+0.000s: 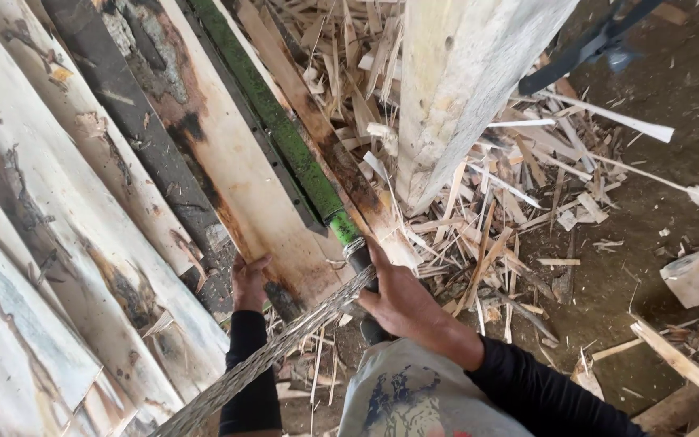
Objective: The person is stripping thin pieces of wood using a large industrial blade.
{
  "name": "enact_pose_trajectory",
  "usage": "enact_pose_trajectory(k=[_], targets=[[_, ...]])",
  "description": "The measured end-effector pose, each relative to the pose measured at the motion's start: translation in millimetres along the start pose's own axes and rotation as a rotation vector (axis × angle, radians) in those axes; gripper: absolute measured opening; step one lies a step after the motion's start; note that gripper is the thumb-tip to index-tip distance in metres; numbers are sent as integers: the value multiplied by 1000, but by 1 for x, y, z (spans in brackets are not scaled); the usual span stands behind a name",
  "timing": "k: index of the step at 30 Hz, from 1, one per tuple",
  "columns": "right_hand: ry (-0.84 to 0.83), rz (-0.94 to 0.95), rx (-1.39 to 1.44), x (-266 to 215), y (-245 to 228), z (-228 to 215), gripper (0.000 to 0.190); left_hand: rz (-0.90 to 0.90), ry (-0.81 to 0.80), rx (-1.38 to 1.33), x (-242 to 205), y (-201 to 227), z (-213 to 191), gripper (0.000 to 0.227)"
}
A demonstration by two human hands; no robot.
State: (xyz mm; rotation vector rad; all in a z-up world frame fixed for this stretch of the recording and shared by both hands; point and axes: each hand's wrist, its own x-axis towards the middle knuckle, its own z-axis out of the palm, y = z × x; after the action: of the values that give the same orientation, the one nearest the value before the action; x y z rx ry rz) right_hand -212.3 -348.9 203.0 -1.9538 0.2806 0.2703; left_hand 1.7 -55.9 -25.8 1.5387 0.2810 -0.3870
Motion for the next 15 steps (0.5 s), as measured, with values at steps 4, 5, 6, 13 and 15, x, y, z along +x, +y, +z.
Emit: enact_pose_trajectory(k=[4,5,6,13,15], targets=[[25,85,68,16,44,26,94,-7,-50,-18,2,-8,-7,43],[73,56,85,19,61,33,95,-92,12,105,-4,-10,-7,39],[77,54,85,19,65,36,95,-89,8,106,-7,-6,-5,39],[38,65,-58,15,65,27,86,49,-27,-28,22,-36,-10,37],[11,-2,-108,12,53,16,87,69,-14,-56,19,-38,-7,36]])
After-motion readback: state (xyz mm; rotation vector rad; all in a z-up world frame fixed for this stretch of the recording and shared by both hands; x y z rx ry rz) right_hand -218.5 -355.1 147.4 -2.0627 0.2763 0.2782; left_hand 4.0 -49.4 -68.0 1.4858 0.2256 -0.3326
